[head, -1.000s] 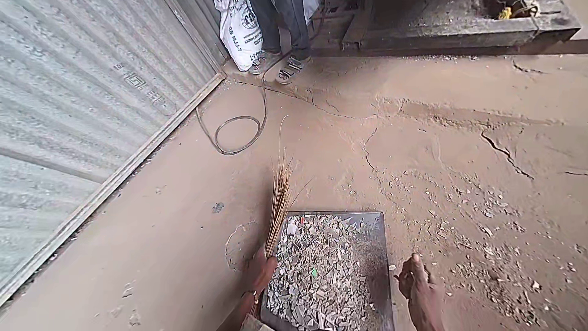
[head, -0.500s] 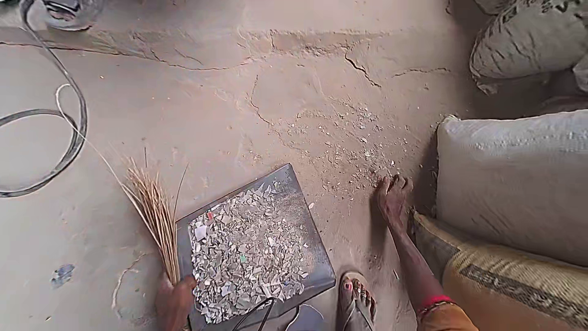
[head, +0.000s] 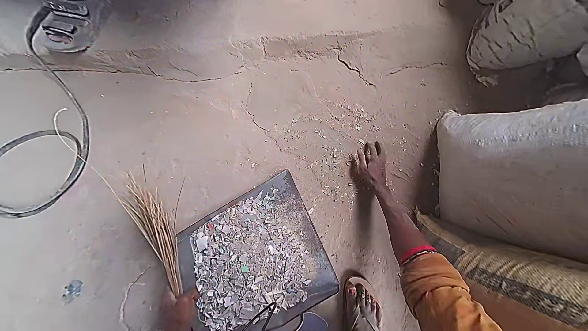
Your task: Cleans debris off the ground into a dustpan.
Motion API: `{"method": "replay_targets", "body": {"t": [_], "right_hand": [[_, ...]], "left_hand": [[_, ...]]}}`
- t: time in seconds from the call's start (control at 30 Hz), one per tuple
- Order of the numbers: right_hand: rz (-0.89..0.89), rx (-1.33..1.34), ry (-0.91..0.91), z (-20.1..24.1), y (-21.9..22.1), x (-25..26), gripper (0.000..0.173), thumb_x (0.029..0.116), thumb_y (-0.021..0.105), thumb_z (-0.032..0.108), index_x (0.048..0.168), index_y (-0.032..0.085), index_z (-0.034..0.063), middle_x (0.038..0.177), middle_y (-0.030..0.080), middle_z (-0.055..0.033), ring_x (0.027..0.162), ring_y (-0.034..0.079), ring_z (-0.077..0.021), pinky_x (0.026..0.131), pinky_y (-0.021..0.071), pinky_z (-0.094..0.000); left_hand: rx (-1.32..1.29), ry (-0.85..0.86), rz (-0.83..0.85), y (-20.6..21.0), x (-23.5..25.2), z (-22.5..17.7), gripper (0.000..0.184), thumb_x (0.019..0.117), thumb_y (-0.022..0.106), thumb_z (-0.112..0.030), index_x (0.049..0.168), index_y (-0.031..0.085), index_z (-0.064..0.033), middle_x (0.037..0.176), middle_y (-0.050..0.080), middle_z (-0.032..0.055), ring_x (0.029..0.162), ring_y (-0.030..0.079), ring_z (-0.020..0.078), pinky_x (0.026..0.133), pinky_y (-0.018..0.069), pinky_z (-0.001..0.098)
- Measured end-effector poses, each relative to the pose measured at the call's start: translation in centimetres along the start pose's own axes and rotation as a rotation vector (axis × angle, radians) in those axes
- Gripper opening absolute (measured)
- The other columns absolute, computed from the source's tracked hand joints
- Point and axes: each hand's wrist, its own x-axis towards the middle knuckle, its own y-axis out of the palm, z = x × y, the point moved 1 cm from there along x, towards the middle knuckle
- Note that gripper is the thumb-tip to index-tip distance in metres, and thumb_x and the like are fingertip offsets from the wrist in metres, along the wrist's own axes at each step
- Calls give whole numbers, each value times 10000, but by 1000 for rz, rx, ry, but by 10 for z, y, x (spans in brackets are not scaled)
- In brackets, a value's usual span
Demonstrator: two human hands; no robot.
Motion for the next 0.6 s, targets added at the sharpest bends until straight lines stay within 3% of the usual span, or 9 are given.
{"method": "replay_targets", "body": {"t": [0.07,0.13,0.27,0.33,0.4,0.43,0.53,0.6], "right_hand": [[28,20,-158,21,15,-25,592,1055,483,424,1473,528,7,1591,407,-245,1495,377,-393,1210,341,-535],[-24,-1,-362,41,35,-50,512,1047,477,361,1354,628,-19,1466,542,-273,1430,459,-436,1187,373,-551],[48,-227,-606,67,54,-65,445,1042,474,419,1346,669,160,1442,584,-218,1430,445,-471,1167,247,-728],[97,-245,-576,66,42,-62,364,999,523,305,1261,712,137,1344,630,-238,1346,510,-497,1091,284,-772],[119,-271,-478,54,22,-59,301,1018,517,207,1184,728,72,1204,664,-261,1168,606,-493,943,411,-708],[167,-297,-412,46,11,-58,324,1049,487,212,1201,712,36,1194,655,-281,1140,617,-498,904,453,-678],[298,-331,-224,24,-26,-63,444,1101,419,289,1198,667,-65,1185,667,-314,1091,671,-494,865,528,-625],[244,-141,-10,18,-48,-62,425,1100,438,256,1065,681,-92,1016,691,-283,970,696,-425,864,523,-574]], "left_hand": [[13,-5,4,-1,0,-1,739,733,598,39,1429,381,163,1290,510,396,1079,552,425,945,447,584],[21,-1,-1,-1,2,1,712,743,599,27,1410,394,169,1255,523,392,1045,560,418,923,452,584],[40,-1,3,-1,1,-2,710,748,601,24,1414,399,168,1262,523,400,1055,555,437,931,443,600],[53,-3,-4,-3,1,-3,685,747,605,35,1395,420,165,1241,536,393,1037,560,437,920,447,600],[59,-13,-8,-3,2,-4,680,752,619,43,1393,429,166,1268,528,405,1092,556,472,949,437,626],[59,-19,-9,-2,3,-6,672,755,626,46,1386,430,171,1273,522,409,1107,549,480,959,428,632],[43,-23,-23,-2,4,-4,651,755,628,69,1374,448,164,1265,530,402,1107,552,472,957,432,623],[33,-14,-18,-1,5,-4,644,765,616,75,1378,436,161,1254,528,393,1078,552,452,943,433,605]]}}
